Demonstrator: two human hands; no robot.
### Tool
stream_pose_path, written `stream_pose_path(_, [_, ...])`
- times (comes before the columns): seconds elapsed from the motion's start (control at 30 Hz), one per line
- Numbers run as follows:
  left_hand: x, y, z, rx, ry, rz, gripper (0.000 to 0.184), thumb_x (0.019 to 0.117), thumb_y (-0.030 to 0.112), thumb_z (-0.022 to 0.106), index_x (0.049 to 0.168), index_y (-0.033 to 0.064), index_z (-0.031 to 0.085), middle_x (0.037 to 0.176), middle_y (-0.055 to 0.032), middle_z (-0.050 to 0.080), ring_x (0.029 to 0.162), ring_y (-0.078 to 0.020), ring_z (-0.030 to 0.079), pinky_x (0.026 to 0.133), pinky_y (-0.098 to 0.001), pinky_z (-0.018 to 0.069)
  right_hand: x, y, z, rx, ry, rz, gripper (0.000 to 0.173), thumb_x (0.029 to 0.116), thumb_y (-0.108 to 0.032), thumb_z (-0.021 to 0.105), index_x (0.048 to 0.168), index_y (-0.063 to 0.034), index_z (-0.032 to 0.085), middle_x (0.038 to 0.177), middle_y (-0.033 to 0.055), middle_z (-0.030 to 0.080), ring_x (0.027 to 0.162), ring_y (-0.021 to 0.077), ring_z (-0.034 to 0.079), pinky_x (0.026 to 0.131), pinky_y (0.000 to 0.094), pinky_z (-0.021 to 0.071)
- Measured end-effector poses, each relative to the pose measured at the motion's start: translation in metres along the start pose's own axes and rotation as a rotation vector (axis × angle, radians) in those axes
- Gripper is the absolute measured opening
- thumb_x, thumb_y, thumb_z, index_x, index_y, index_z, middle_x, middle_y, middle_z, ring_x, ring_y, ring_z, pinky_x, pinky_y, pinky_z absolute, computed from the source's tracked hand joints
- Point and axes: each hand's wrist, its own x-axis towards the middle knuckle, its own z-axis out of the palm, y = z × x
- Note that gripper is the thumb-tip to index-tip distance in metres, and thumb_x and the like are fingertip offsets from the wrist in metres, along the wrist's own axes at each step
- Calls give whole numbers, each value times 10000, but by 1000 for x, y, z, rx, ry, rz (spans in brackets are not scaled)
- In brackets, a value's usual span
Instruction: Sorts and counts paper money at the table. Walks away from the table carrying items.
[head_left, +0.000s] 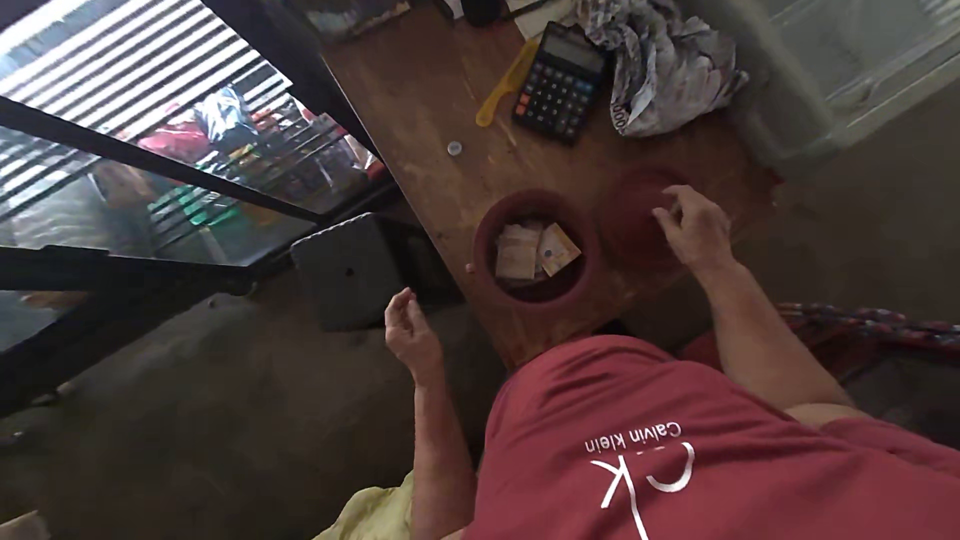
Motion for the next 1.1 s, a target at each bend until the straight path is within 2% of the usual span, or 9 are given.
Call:
stream_pose_path(0.1, [2, 29, 19, 82, -36, 356, 242, 1024, 26, 509, 1132, -127, 662, 1263, -260, 653, 1195, -261, 649, 1019, -337, 520, 1, -5, 5, 18, 35, -66, 368, 1063, -199, 540, 1321, 56, 604, 1074, 275, 679, 948, 434, 678, 850, 596, 531])
stream_pose_path(0.2, [-1, 60, 41, 151, -289, 539, 187, 993, 6, 555, 1039, -101, 702, 1254, -247, 664, 1175, -316, 660, 1018, -407, 532, 2, -12, 6, 41, 40, -125, 335, 1060, -184, 542, 1280, 51, 632, 1085, 259, 686, 934, 405, 689, 850, 565, 547])
stream_pose_path(0.3, [3, 82, 64, 395, -646, 638, 212, 969, 12, 608, 1138, -67, 709, 1315, -239, 643, 1255, -386, 611, 1090, -517, 467, 2, -19, 12, 77, 43, -191, 296, 1051, -158, 552, 1239, 46, 655, 1096, 241, 688, 934, 375, 690, 855, 531, 556])
stream_pose_path(0.4, [9, 99, 85, 786, -945, 549, 502, 894, 65, 757, 1356, -20, 581, 1395, -264, 562, 1331, -449, 513, 1165, -602, 322, 0, -24, 19, 102, 37, -250, 275, 1040, -139, 566, 1214, 45, 673, 1103, 236, 698, 938, 372, 702, 847, 521, 568])
stream_pose_path(0.47, [12, 103, 93, 922, -1010, 491, 508, 873, 44, 769, 1345, 10, 584, 1316, -244, 612, 1253, -437, 572, 1141, -586, 359, -1, -26, 22, 120, 21, -271, 268, 1036, -134, 576, 1205, 47, 677, 1102, 235, 696, 939, 372, 703, 843, 523, 572])
stream_pose_path(0.63, [11, 98, 96, 850, -904, 429, 185, 969, -7, 587, 1132, -18, 675, 1120, -235, 681, 1035, -435, 666, 903, -583, 525, -2, -22, 23, 158, 12, -269, 270, 1038, -141, 570, 1204, 43, 678, 1096, 227, 696, 937, 358, 702, 845, 513, 572])
stream_pose_path(0.83, [13, 93, 88, 565, -717, 381, 219, 1037, 45, 514, 1155, -41, 677, 1189, -228, 694, 1040, -420, 698, 878, -599, 547, -1, -24, 23, 169, 21, -288, 255, 1033, -134, 573, 1182, 37, 690, 1091, 221, 700, 928, 341, 707, 839, 499, 578])
stream_pose_path(0.97, [17, 81, 81, 193, -549, 328, 151, 1009, 63, 609, 1070, -49, 689, 998, -190, 713, 865, -273, 706, 811, -436, 584, 0, -30, 24, 222, 77, -341, 244, 1026, -113, 576, 1177, 39, 693, 1067, 212, 700, 910, 314, 706, 831, 453, 586])
stream_pose_path(1.1, [17, 79, 74, -44, -488, 40, 147, 1013, 141, 637, 1082, 12, 656, 897, -94, 672, 745, -119, 638, 713, -311, 552, 1, -41, 26, 278, 104, -393, 240, 1015, -94, 585, 1176, 49, 692, 1045, 211, 700, 892, 293, 701, 823, 410, 588])
